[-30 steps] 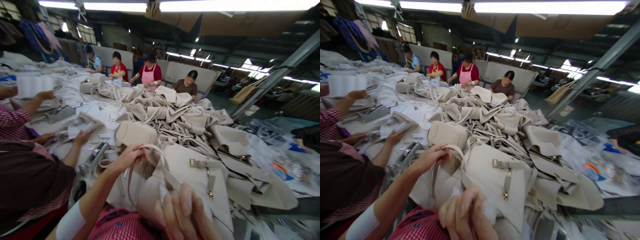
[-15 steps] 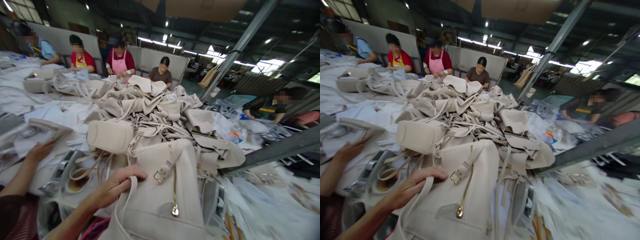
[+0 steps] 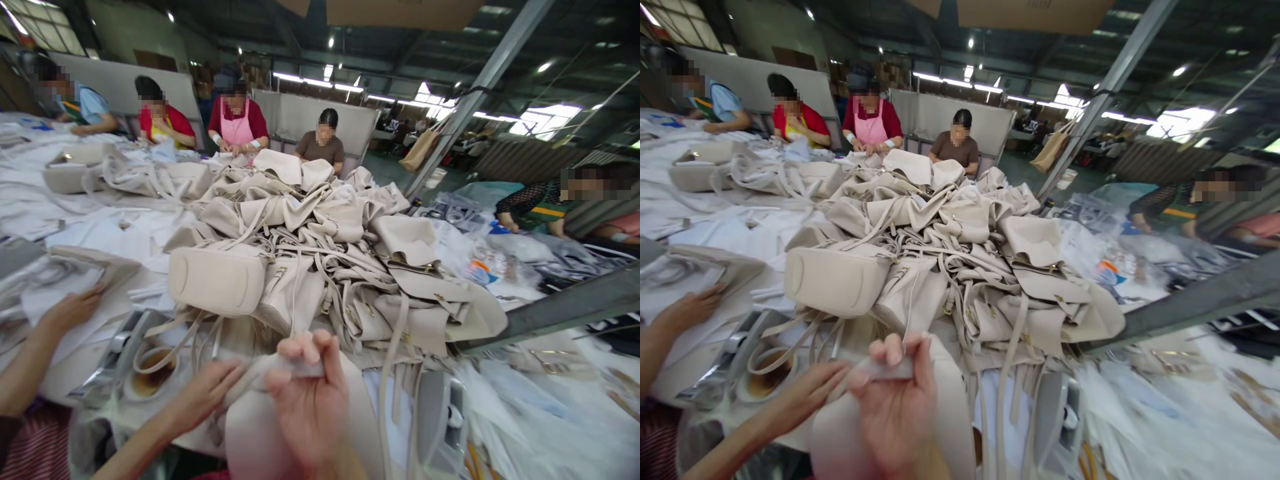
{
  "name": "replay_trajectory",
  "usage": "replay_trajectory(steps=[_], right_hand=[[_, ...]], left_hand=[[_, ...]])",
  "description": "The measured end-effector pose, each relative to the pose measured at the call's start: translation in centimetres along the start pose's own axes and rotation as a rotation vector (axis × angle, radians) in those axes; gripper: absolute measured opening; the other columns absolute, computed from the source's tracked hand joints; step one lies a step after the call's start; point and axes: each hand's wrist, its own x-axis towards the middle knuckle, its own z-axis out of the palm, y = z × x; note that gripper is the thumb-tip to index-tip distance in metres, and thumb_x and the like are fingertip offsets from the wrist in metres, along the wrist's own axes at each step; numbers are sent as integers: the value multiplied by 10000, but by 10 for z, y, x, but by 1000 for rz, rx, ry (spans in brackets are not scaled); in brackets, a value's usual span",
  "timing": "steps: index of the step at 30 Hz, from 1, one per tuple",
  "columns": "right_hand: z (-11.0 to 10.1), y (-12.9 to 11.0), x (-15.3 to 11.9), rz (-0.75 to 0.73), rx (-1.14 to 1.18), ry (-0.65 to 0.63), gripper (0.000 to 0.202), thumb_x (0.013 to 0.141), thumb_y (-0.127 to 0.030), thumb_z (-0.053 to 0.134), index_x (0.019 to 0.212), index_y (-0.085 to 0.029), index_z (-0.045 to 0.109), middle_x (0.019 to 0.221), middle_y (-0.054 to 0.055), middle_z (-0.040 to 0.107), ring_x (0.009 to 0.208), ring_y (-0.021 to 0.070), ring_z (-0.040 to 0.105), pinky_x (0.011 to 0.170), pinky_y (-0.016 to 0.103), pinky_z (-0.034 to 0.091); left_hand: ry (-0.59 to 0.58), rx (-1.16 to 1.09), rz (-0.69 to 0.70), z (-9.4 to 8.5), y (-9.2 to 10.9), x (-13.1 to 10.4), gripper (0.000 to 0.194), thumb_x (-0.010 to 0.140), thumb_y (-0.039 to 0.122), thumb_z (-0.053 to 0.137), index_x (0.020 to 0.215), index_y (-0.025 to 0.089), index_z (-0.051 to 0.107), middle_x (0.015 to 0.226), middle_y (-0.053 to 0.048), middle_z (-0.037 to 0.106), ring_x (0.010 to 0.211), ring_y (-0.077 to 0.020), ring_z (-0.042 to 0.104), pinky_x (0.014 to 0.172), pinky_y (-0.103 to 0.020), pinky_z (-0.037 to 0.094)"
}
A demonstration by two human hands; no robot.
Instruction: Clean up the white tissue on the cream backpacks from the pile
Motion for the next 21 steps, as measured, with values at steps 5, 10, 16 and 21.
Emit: replay_trajectory(steps=[5,10,16,21], right_hand=[[-29,-25,42,-114,33,93,401,722,-408,836,612,-213,503,586,-82,431,671,109,510,620,232,457],[-46,-22,68,-69,9,136,365,781,-399,779,640,-218,495,594,-75,447,671,121,523,595,238,455],[-54,-23,93,123,85,82,359,936,-458,567,672,-217,545,595,-54,494,694,113,564,572,205,442],[-55,-29,95,161,62,104,395,999,-469,397,884,-203,665,839,13,705,925,152,635,657,240,500]], left_hand=[[491,353,190,-23,36,37,322,911,318,474,1116,173,676,1107,-105,703,1083,-260,624,1003,-403,471],[347,301,349,13,71,34,397,879,129,442,1249,157,585,1246,-116,649,1192,-209,589,1042,-348,467],[619,284,293,88,27,62,498,863,138,419,1360,145,450,1309,-167,607,1197,-270,599,982,-439,509],[727,375,404,99,-6,87,334,895,275,473,1207,163,515,1176,-147,662,1052,-309,653,886,-473,537]])
